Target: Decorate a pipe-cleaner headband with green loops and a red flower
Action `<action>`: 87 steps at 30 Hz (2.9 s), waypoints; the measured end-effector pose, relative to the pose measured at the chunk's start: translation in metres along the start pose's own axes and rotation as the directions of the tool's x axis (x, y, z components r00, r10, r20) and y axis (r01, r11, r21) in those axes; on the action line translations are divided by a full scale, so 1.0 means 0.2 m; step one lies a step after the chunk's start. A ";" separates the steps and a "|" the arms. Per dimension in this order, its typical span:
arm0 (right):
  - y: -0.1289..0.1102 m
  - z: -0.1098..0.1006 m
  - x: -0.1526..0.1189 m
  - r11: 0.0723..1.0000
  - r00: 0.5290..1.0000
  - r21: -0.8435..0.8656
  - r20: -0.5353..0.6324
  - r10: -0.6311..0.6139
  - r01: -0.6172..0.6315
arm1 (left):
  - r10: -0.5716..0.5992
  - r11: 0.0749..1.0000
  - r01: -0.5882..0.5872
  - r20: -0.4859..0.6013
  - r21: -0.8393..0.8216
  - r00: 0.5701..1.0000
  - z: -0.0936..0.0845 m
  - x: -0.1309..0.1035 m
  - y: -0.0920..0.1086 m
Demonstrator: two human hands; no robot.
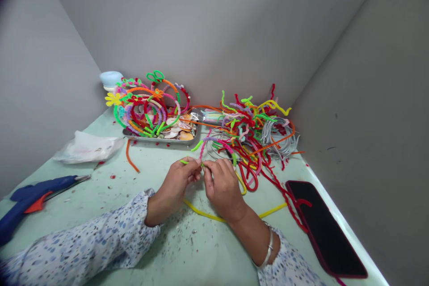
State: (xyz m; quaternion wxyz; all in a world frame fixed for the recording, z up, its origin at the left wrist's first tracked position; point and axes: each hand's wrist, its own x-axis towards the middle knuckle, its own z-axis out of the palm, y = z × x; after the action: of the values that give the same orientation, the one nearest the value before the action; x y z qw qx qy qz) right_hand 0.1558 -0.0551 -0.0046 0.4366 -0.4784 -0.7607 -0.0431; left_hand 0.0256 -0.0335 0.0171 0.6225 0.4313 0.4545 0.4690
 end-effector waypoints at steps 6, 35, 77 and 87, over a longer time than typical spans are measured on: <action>0.00 0.00 0.00 1.000 1.000 0.015 -0.016 0.027 -0.026 | 0.038 0.999 -0.038 0.021 0.005 0.999 0.00 0.00 0.00; -0.02 -0.04 0.01 0.963 0.983 0.199 0.008 0.184 -0.181 | 0.084 0.996 -0.082 0.132 -0.022 0.988 -0.03 0.01 -0.02; -0.05 -0.03 0.00 0.929 0.958 0.265 -0.052 0.282 -0.259 | 0.084 0.996 -0.076 0.180 -0.054 0.980 -0.04 0.00 -0.05; -0.02 -0.02 0.00 0.940 0.963 0.250 -0.075 0.257 -0.231 | 0.063 0.998 -0.059 0.162 -0.029 0.985 -0.03 0.01 -0.03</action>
State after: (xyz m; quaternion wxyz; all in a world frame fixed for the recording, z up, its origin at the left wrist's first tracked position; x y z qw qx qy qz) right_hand 0.1547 -0.0582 -0.0008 0.5330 -0.5100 -0.6706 0.0778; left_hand 0.0207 -0.0322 0.0087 0.6481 0.4744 0.3828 0.4564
